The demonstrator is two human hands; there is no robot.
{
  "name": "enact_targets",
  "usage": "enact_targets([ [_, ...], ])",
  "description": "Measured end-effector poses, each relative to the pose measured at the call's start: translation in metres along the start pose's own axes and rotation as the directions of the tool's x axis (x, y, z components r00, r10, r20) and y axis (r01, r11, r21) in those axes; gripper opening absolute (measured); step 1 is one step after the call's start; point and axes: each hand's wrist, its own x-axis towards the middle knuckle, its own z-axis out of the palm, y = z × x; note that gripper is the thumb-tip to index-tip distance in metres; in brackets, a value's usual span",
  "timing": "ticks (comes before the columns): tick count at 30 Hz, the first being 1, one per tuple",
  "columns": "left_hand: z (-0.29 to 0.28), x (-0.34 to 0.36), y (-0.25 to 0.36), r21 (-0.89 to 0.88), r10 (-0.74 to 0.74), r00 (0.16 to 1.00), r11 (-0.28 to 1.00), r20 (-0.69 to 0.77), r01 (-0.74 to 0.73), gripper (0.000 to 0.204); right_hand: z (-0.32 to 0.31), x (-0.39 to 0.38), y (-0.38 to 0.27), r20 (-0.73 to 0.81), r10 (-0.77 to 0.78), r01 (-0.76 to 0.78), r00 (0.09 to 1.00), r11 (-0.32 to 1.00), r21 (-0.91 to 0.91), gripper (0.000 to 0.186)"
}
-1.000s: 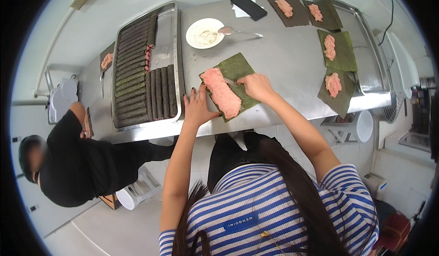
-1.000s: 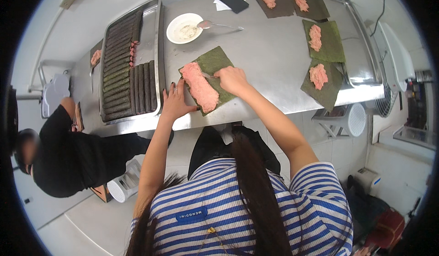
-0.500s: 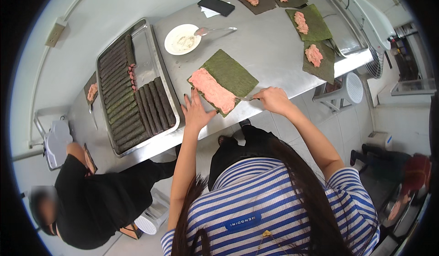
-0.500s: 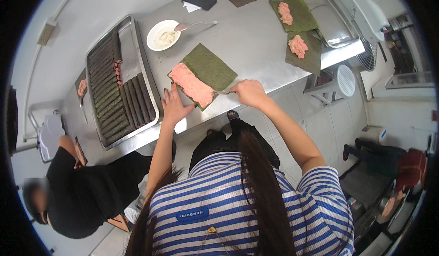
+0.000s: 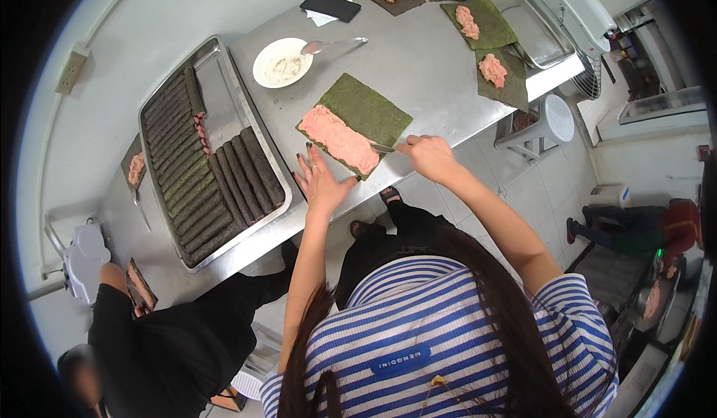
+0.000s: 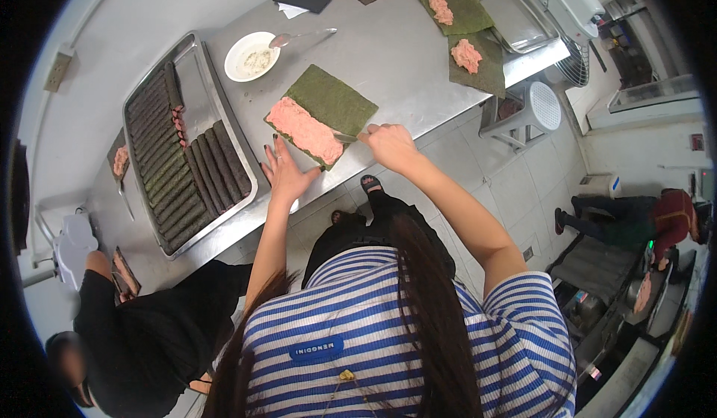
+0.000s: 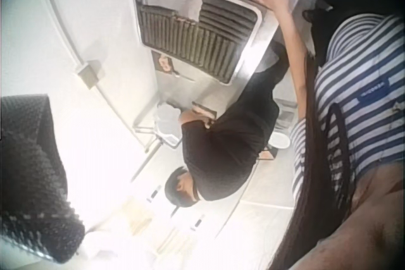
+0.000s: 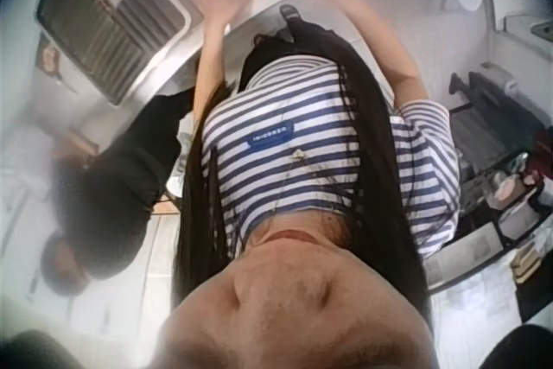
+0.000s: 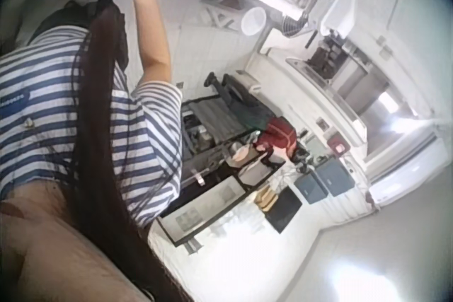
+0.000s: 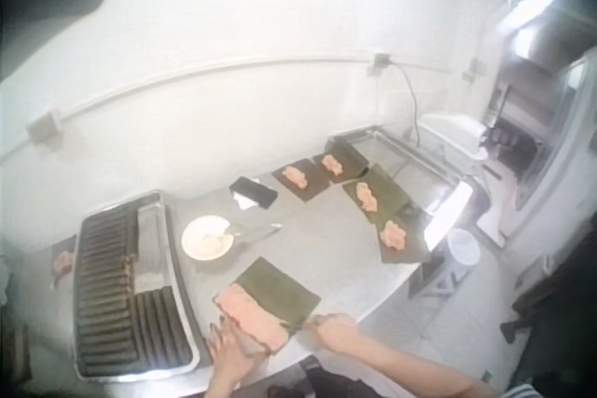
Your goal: The person spreads a pink filling onto a sheet of nori using a spoon, then rolls the nori into a sushi roll and places it on a tray. The process is repeated with additional nori sheets and filling.
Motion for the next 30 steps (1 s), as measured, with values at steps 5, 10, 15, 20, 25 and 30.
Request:
enact_targets([
  [5,0.000,0.001,-0.001,0.010,-0.023,0.999,1.000,0.028,0.022,0.122,-0.007,-0.020,0.005,0.013,-0.066,0.067,0.998,0.993,-0.092,0.028],
  [10,0.001,0.001,-0.002,0.007,-0.016,1.000,1.000,0.024,0.016,0.121,-0.014,-0.018,-0.010,-0.062,0.097,-0.097,0.993,0.995,-0.010,0.026],
  [15,0.000,-0.001,-0.003,-0.008,0.005,1.000,1.000,0.002,-0.005,0.120,0.017,-0.018,-0.035,-0.189,0.037,-0.052,0.981,0.996,-0.074,0.028],
  [20,0.007,-0.001,-0.007,0.002,0.017,0.999,1.000,-0.040,-0.017,0.121,0.043,-0.039,-0.061,-0.223,0.002,-0.030,0.975,0.992,-0.123,0.029],
  [25,-0.001,-0.002,-0.003,0.008,-0.013,1.000,1.000,-0.005,0.013,0.121,0.012,-0.032,-0.064,-0.183,0.086,-0.077,0.979,0.995,0.059,0.030],
  [30,-0.003,0.000,0.001,-0.005,-0.031,0.999,0.999,0.014,0.032,0.120,0.006,-0.004,-0.044,-0.201,0.152,-0.150,0.968,0.988,0.023,0.031],
])
